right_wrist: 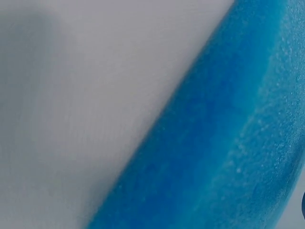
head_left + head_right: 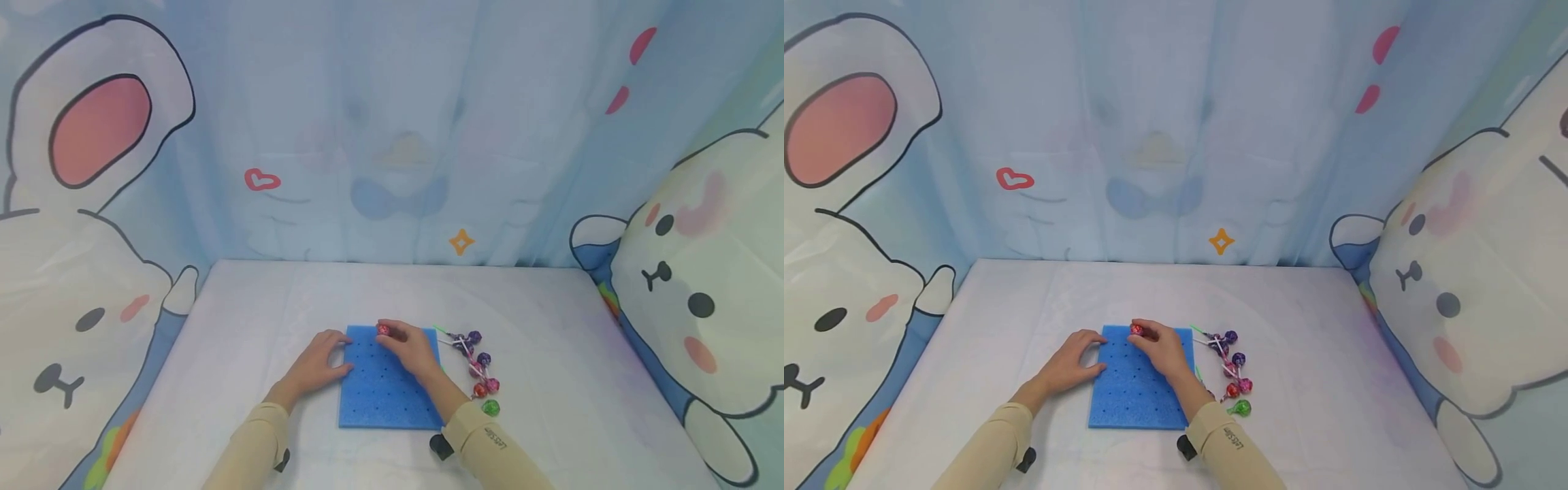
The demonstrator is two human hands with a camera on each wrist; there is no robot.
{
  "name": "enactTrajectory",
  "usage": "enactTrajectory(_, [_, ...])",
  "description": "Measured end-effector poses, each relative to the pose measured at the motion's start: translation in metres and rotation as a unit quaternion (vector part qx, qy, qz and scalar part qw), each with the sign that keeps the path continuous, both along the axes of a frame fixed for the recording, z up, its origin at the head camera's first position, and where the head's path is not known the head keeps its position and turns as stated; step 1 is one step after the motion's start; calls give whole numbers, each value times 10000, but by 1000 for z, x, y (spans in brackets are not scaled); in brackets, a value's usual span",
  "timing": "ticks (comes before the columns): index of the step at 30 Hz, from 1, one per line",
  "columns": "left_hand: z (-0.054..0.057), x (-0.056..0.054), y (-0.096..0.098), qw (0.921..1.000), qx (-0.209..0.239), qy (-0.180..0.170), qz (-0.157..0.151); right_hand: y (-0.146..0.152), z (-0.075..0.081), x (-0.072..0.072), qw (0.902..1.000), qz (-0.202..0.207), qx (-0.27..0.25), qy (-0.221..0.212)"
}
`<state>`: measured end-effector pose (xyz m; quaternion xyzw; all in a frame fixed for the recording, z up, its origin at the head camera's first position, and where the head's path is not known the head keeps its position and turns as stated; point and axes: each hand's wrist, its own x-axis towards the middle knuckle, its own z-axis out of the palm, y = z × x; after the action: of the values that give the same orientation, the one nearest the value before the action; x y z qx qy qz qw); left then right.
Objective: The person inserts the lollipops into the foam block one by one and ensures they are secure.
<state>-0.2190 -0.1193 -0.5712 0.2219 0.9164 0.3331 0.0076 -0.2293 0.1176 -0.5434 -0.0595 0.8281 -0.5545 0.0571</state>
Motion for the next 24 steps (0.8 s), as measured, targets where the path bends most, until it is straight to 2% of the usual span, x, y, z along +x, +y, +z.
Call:
enactTrajectory(10, [-3, -1, -1, 10000, 27, 18, -32, 15, 9, -3, 9985, 83, -481, -255])
enactTrajectory(18, [-2, -2, -1, 10000, -34, 8, -46, 55, 31, -12, 9990, -364, -274, -22])
enactTrajectory(24, [-3, -2, -2, 9999, -91, -54, 1, 93, 39, -16, 9947, -969, 209, -269])
